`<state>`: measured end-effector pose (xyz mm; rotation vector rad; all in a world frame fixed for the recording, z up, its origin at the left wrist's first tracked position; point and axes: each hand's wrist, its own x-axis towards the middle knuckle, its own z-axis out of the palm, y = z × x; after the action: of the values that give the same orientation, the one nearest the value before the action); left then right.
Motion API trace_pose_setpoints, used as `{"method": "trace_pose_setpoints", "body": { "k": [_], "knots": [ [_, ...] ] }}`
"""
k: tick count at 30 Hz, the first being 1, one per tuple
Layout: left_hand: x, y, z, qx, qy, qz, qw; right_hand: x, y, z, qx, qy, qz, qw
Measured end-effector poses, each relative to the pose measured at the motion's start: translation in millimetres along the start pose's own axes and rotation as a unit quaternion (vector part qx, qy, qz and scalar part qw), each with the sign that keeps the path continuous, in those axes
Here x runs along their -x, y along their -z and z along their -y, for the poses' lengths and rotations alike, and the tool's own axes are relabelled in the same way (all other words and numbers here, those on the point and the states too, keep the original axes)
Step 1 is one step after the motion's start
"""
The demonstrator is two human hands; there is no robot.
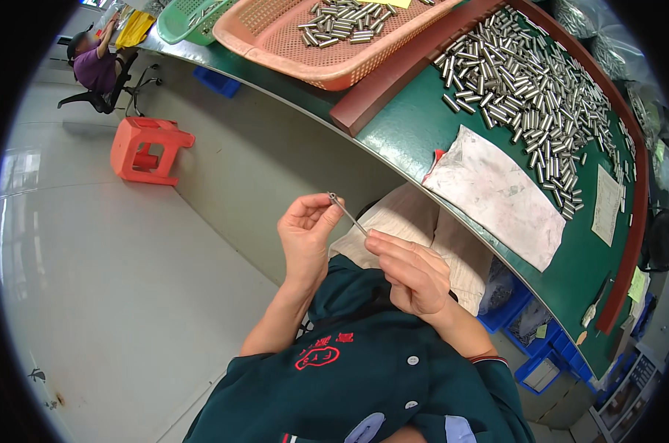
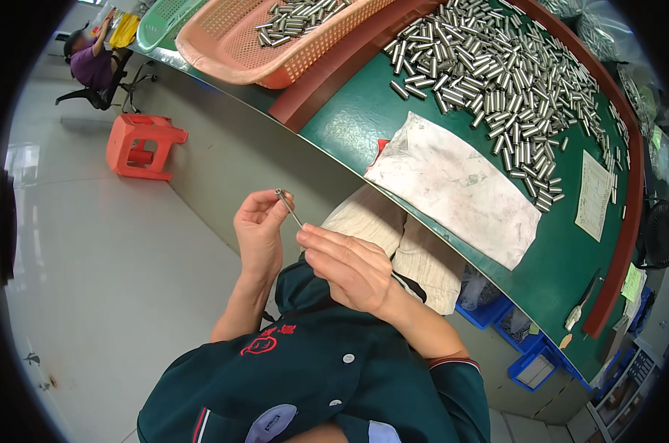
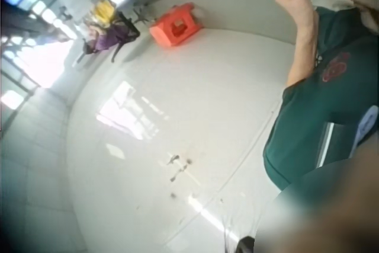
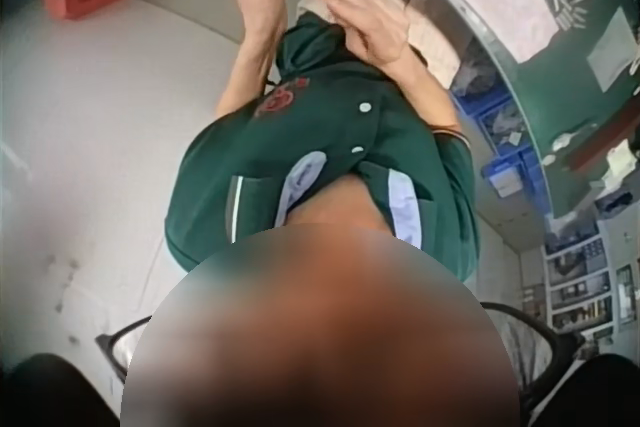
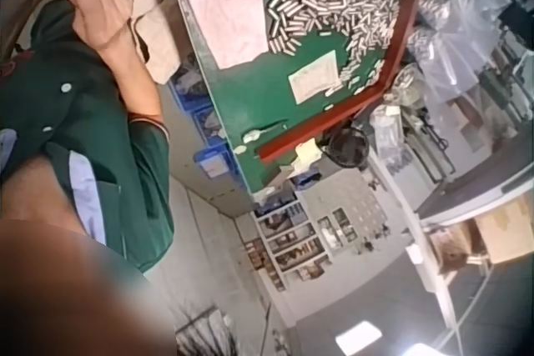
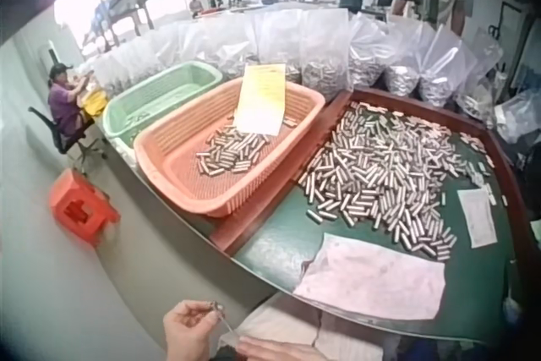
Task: Inspecting and cleaning small metal tubes with a thin metal rod.
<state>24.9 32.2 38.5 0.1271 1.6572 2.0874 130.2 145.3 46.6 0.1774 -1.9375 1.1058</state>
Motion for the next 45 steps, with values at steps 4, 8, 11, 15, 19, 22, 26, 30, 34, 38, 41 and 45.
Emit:
{"method": "trace_pose_setpoints", "body": {
  "k": [4,8,11,15,19,22,26,30,34,38,41,45],
  "knots": [
    [-9,4,6,0.036,-0.035,-0.076,0.996,1,10,7,-0.03,0.006,-0.015,0.999],
    [-7,0,-5,-0.062,-0.132,-0.028,0.989,2,10,6,-0.046,0.004,-0.051,0.998],
    [-5,3,-2,-0.088,-0.11,0.036,0.989,0,11,2,-0.062,0.002,-0.086,0.994],
    [0,5,1,-0.092,-0.093,0.04,0.991,-1,11,0,-0.061,0.008,-0.067,0.996],
    [2,3,3,-0.103,-0.089,0.06,0.989,-2,9,-2,-0.065,0.002,-0.067,0.996],
    [2,3,3,-0.1,-0.087,0.064,0.989,-1,8,-1,-0.061,-0.007,-0.074,0.995],
    [3,4,3,-0.104,-0.088,0.063,0.989,-3,10,0,-0.053,-0.003,-0.06,0.997],
    [2,10,2,-0.116,-0.089,0.052,0.988,-8,8,3,-0.025,-0.022,-0.011,0.999],
    [-2,14,-1,-0.088,-0.075,0.045,0.992,-11,8,3,-0.016,-0.017,0.014,1.0],
    [1,10,1,-0.052,-0.045,0.044,0.997,-3,9,2,-0.028,-0.006,-0.035,0.999],
    [2,7,1,-0.01,-0.029,-0.006,0.999,-5,15,12,-0.039,0.025,0.022,0.999],
    [-12,24,1,0.137,0.077,0.033,0.987,-8,22,17,-0.054,-0.002,-0.032,0.998]
  ]
}}
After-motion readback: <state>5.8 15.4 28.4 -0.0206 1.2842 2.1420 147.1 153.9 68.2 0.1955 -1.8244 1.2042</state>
